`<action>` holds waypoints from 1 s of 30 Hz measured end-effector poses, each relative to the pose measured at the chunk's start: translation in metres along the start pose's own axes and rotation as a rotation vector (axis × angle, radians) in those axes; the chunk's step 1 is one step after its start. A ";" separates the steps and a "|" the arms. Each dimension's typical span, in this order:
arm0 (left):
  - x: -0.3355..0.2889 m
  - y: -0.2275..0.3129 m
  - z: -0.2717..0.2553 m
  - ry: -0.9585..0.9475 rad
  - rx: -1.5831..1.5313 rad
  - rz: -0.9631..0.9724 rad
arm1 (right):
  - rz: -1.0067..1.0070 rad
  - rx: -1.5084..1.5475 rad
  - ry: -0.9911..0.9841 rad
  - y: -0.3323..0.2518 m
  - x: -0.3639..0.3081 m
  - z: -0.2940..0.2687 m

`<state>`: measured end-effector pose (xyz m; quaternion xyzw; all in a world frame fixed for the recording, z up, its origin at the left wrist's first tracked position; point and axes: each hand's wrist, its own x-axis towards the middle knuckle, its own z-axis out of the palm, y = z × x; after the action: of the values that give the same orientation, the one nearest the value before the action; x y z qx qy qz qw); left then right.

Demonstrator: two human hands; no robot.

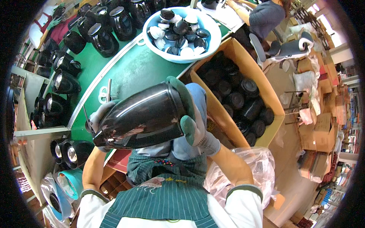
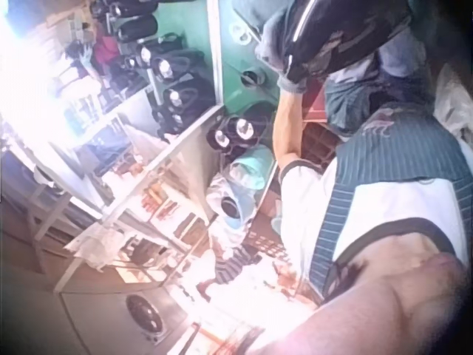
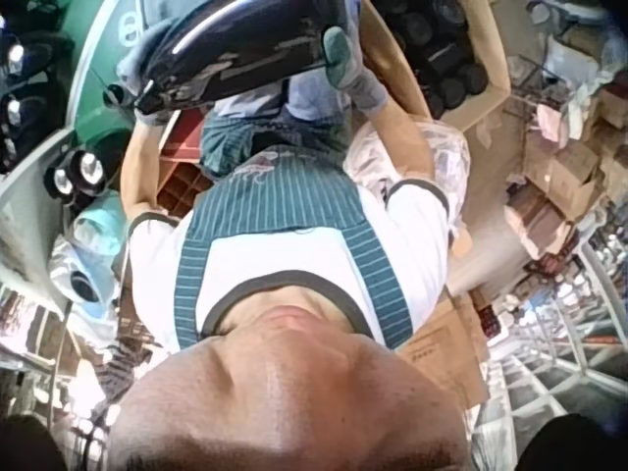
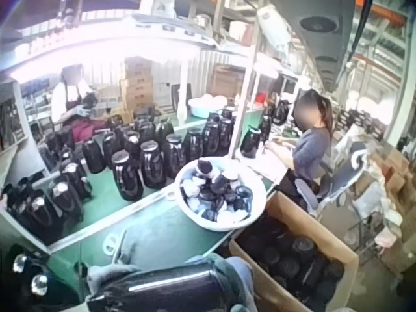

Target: The person assembles black electric kettles by inserting a metal heating element into the base and screwing on a lid. The person handles the kettle body, heating element, and lid one at a time, placing the finished units on a green table.

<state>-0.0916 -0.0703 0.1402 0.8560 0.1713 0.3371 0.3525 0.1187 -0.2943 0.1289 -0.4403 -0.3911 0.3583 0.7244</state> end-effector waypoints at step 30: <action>-0.043 -0.035 0.063 -0.204 -1.359 -0.940 | -0.644 -1.002 -0.379 -0.083 0.027 0.047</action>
<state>-0.0803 -0.0996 0.0628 0.3223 0.2373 0.1054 0.9103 0.1036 -0.2836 0.2267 -0.5154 -0.7465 -0.0333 0.4195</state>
